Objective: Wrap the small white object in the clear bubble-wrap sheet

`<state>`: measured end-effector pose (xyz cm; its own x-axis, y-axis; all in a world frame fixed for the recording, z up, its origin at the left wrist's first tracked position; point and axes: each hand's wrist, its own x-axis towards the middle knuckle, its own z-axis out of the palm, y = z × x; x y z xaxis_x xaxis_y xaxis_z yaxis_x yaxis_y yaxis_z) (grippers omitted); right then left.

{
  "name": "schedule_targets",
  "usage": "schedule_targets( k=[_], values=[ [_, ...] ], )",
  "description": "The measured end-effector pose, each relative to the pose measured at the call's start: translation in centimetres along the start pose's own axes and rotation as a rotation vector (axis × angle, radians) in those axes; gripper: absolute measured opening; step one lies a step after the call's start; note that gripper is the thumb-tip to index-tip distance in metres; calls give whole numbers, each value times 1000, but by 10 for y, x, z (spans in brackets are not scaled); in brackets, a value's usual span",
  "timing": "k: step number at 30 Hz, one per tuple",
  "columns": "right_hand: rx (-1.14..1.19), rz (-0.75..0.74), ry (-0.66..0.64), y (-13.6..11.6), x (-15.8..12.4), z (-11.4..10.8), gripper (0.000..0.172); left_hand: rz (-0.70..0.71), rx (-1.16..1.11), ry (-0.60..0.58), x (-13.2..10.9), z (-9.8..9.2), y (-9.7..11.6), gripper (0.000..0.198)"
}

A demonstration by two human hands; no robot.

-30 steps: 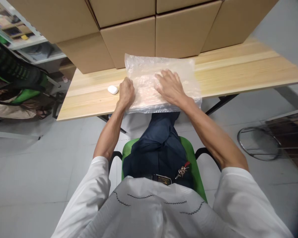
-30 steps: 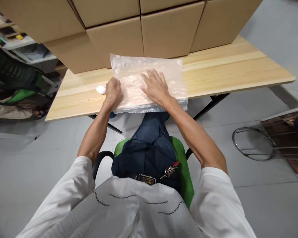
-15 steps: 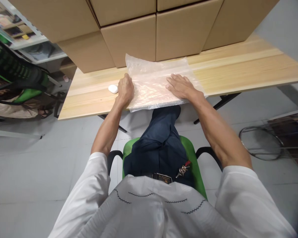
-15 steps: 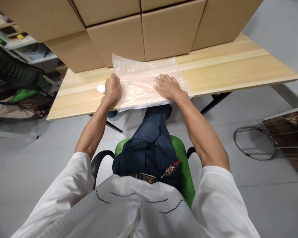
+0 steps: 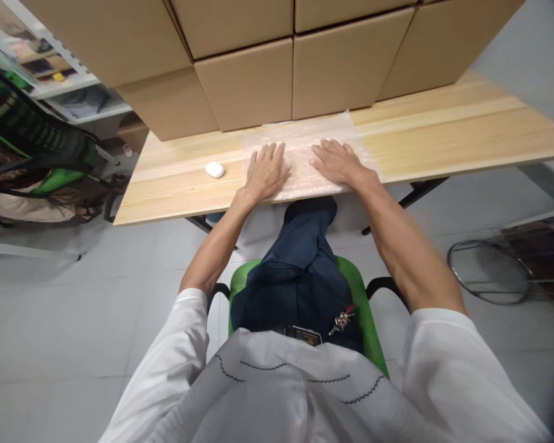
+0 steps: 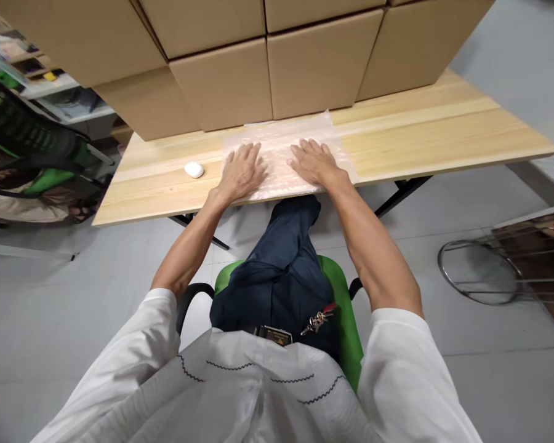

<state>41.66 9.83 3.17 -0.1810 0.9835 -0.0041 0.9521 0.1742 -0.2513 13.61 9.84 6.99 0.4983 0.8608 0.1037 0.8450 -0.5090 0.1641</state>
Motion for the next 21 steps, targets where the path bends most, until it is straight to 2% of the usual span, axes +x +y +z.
schedule_targets(
  k=[3,6,12,21],
  values=[
    [-4,3,-8,-3,-2,-2,86,-15,14,-156,6,7,6,79],
    [-5,11,-8,-1,-2,-2,87,-33,12,-233,5,9,3,78],
    [7,103,26,23,-5,1,89,-47,19,-254,4,8,-14,82],
    [31,186,118,73,-33,-4,90,-16,-10,-175,3,11,-30,82]
  ],
)
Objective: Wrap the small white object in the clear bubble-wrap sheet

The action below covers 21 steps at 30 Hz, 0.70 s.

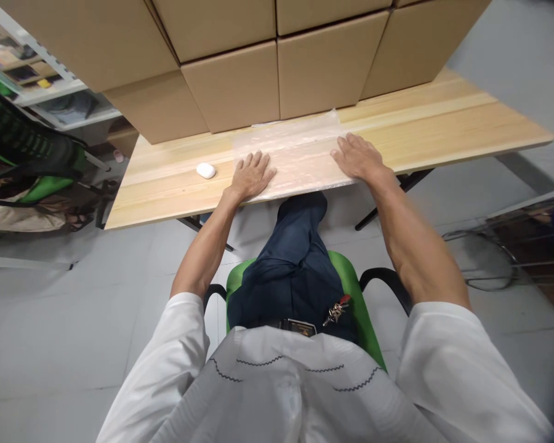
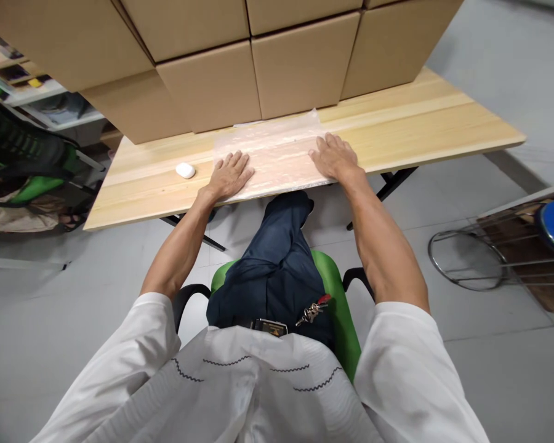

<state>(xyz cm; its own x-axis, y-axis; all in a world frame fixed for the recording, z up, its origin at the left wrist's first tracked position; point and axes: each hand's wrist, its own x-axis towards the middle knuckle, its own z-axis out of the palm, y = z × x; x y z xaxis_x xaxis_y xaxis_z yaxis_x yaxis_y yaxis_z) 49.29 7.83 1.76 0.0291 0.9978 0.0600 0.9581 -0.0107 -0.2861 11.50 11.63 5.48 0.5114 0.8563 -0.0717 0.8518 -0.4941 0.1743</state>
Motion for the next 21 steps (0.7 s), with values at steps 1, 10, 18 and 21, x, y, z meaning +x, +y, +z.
schedule_targets(
  k=[1,10,18,21],
  values=[
    [-2,6,4,3,-2,-2,91,0,1,7,0,0,0,83],
    [-96,159,108,1,-26,-22,81,6,28,11,-1,-5,6,82],
    [21,-149,77,-88,-26,-8,86,-18,52,1,8,-5,3,84],
    [43,-240,-51,-119,-32,5,83,-36,79,1,8,-6,4,85]
  ],
)
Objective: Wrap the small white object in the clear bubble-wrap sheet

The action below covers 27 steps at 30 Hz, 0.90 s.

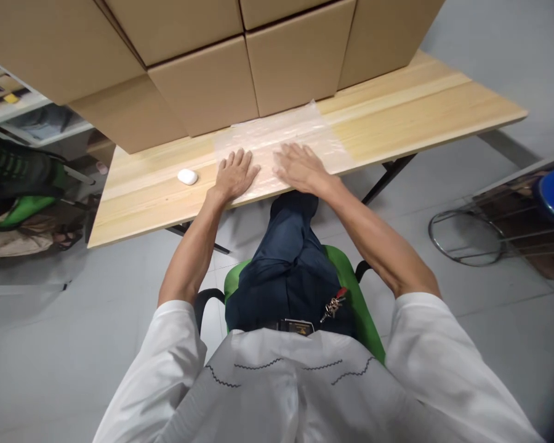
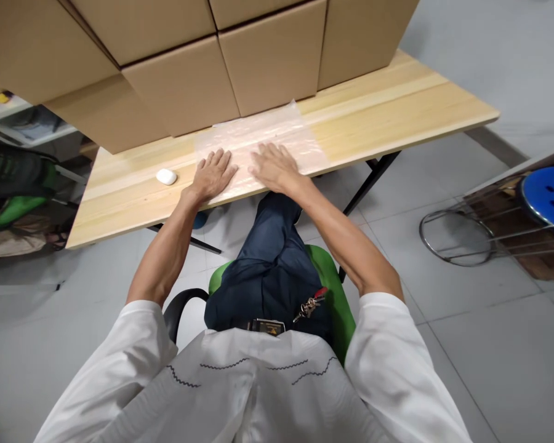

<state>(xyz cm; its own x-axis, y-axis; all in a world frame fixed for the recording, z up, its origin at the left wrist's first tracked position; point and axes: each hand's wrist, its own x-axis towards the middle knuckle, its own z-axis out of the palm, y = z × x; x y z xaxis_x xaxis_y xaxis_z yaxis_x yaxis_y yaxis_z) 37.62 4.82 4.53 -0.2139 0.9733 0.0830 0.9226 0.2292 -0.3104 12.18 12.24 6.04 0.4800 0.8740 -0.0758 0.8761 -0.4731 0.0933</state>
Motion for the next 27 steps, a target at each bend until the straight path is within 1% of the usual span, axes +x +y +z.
schedule_targets(
  k=[1,3,5,8,11,13,16,19,22,24,26,27],
  values=[
    [4,2,-26,-4,-2,4,83,-2,7,-3,0,0,0,85],
    [1,27,-42,1,-11,9,85,0,5,-2,0,1,0,84],
    [-11,60,-25,16,-22,10,89,9,-11,9,1,2,-1,83],
    [-32,119,0,46,-38,6,93,21,-32,20,1,3,-4,83],
    [-49,167,34,68,-53,0,92,24,-26,11,-3,2,-7,83],
    [-54,186,51,74,-61,-2,90,26,-15,6,-7,-1,-8,84],
    [-56,192,71,77,-67,-2,87,22,-2,0,-12,-7,-5,82],
    [-63,185,106,77,-67,2,86,41,18,-4,-12,-9,12,83],
    [-76,192,118,78,-66,6,86,168,20,5,-8,-4,47,86],
    [-80,201,117,79,-67,9,87,250,13,34,-6,2,73,86],
    [-80,207,118,77,-71,11,87,283,7,16,-4,9,92,84],
    [-80,209,119,76,-73,12,88,277,3,-1,-5,11,97,84]
  ],
)
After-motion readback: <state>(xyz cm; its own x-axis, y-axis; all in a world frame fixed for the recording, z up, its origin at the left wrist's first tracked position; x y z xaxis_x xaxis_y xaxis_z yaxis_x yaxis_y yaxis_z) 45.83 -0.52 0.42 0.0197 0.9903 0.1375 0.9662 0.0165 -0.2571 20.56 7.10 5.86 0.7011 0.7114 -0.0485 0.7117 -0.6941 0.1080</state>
